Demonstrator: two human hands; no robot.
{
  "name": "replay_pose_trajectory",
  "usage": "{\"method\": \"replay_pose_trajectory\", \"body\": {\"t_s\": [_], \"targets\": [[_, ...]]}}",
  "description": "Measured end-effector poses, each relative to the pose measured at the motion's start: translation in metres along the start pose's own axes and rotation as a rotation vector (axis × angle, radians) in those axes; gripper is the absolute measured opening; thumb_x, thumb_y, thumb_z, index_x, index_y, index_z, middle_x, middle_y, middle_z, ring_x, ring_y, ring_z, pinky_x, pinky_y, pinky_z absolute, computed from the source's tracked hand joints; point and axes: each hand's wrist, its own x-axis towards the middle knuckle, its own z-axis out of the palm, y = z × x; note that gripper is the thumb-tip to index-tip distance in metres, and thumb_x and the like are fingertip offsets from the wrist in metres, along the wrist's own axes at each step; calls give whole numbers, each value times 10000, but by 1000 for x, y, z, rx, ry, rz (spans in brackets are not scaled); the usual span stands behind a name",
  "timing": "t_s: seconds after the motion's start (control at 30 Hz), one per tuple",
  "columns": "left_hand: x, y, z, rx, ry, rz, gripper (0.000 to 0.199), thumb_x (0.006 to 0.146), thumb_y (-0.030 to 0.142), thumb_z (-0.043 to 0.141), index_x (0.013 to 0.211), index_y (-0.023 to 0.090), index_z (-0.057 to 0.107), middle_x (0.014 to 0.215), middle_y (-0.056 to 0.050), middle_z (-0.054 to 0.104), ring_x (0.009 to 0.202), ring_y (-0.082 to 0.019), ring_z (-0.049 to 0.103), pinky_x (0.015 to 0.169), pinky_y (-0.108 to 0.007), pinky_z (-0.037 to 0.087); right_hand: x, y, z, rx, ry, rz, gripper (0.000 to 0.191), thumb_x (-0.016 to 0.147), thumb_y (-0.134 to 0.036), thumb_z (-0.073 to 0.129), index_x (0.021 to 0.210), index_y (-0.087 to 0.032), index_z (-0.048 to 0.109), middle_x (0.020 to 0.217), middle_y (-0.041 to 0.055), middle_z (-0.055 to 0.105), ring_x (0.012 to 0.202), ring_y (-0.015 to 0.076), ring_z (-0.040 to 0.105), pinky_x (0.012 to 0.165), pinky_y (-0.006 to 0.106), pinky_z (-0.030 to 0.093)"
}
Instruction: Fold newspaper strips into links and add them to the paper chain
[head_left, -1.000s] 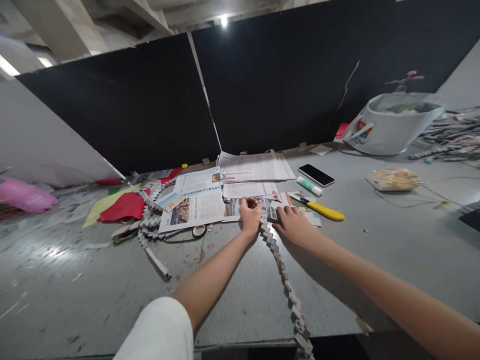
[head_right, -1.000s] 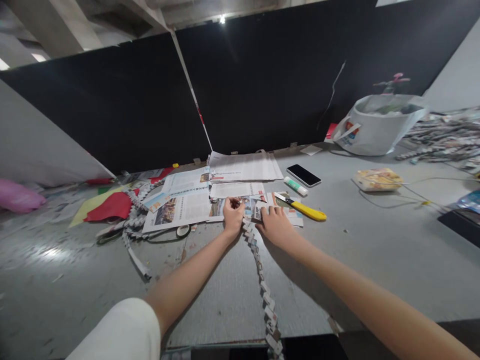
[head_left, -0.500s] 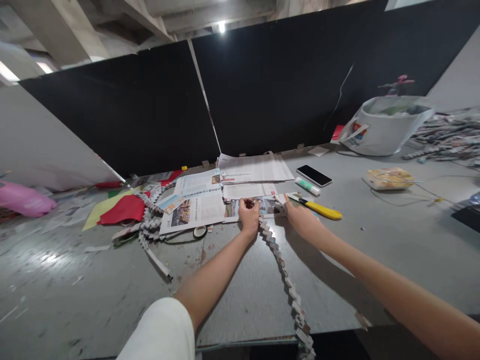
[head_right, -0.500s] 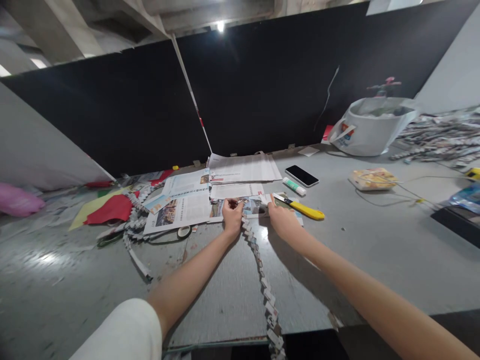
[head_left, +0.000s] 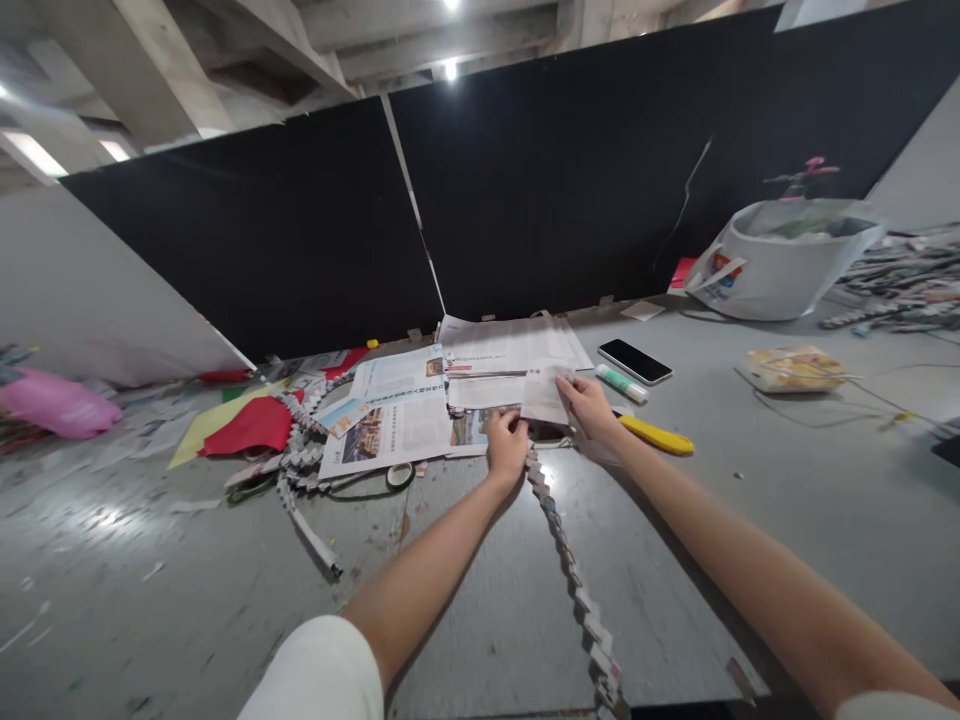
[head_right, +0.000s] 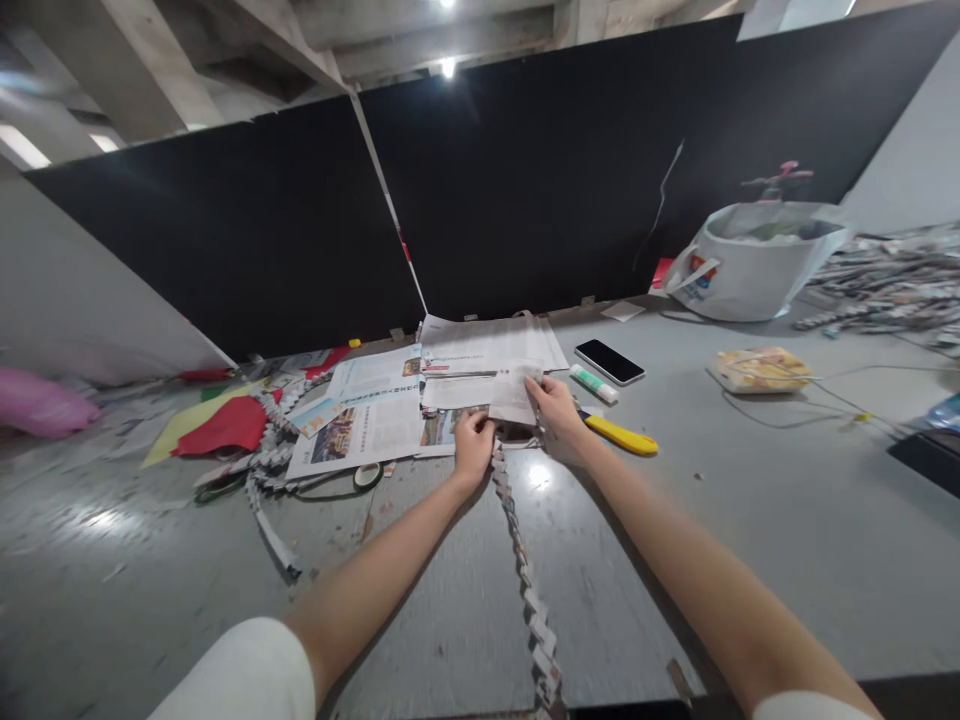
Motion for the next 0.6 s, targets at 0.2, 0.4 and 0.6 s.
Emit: {"method": "replay_pose_trajectory", "body": {"t_s": [0.2,0.4,0.6], "targets": [[-2,-2,1,36,-98,91,318,1083,301,513,847,228,713,1038,-102,748,1122,-292,664,1091,-441,484,-4,25,-2,128,-40,38,546,714,-696,941,919,-209,801,788,37,773,736,214,695,640,313,572],[-4,1,-2,-17,-159,37,235,948,346,761,1130,198,746,1156,-130,802,1122,-302,727,1023,-421,543,-3,24,-5,60,-149,90,504,763,-635,939,930,-168,845,796,45,784,622,165,617,551,281,482],[-2,2,-3,-217,-46,-63,269,919,419,770,1074,203,731,1044,-84,810,961,-230,742,886,-330,566,-1,23,-3,144,-115,99,537,648,-592,1009,938,-171,846,866,85,823,720,223,705,651,329,565]]}}
